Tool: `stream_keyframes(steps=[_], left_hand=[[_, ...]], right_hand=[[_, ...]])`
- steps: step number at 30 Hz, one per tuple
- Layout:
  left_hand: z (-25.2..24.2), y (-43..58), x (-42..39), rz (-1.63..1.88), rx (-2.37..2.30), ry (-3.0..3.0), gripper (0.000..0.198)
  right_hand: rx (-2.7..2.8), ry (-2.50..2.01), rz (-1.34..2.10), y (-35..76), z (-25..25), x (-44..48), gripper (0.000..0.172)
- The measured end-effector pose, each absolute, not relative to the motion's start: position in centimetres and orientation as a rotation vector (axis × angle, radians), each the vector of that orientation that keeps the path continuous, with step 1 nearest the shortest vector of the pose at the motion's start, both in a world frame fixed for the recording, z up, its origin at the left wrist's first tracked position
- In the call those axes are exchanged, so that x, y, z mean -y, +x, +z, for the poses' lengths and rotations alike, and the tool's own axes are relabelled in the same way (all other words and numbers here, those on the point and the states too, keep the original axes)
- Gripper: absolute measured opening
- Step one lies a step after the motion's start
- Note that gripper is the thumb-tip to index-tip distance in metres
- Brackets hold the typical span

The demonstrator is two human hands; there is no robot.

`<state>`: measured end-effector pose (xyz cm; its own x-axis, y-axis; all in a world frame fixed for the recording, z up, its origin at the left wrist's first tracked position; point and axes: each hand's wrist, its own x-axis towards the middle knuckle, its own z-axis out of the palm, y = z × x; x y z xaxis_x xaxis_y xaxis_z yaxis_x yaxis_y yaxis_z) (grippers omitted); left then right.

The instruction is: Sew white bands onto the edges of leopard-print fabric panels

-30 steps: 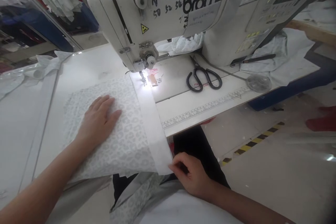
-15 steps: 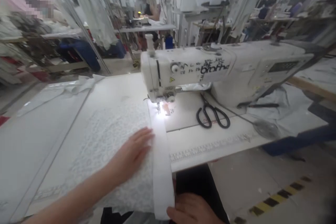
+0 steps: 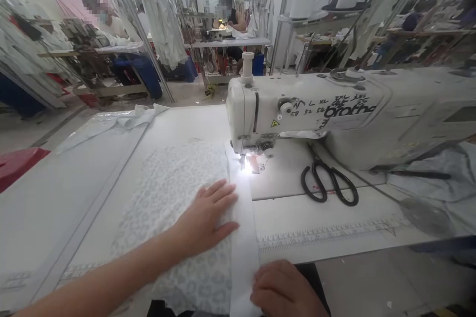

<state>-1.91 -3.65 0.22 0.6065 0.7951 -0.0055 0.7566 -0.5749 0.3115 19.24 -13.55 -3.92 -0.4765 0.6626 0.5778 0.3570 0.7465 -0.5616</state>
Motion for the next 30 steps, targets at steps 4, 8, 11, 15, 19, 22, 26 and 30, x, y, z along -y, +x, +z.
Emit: stream_keyframes(steps=[4, 8, 11, 15, 19, 22, 26, 30], left_hand=[[0.4, -2.0, 0.8, 0.249, -1.213, 2.626, 0.049], [0.3, -1.4, 0.4, 0.254, -1.212, 2.606, 0.038], [0.0, -0.6, 1.3, 0.300, -1.243, 2.506, 0.030], [-0.4, -0.6, 0.8, 0.341, -1.262, 2.497, 0.033], [-0.2, -1.1, -1.6, 0.297, -1.234, 2.549, 0.042], [-0.1, -1.3, -3.3, 0.300, -1.217, 2.582, 0.046], [-0.1, -1.2, -5.2, 0.316, -1.222, 2.609, 0.044], [0.0, -1.0, -7.4, 0.318, -1.263, 2.643, 0.029]], right_hand=[[2.110, -0.815, 0.526, 19.2, -2.4, 11.0, 0.023], [2.139, -0.869, 0.642, 19.2, -1.4, 8.9, 0.023], [2.140, -0.883, 0.650, 19.2, -1.1, 7.2, 0.024], [2.157, -0.893, 0.653, 19.3, -1.1, 4.9, 0.024], [2.173, -0.929, 0.681, 19.4, -0.9, 2.9, 0.023], [2.171, -0.951, 0.673, 19.3, -0.9, 1.6, 0.024], [2.202, -0.972, 0.593, 19.1, -1.4, -0.3, 0.023], [2.244, -0.986, 0.437, 18.6, -1.9, -2.3, 0.023]])
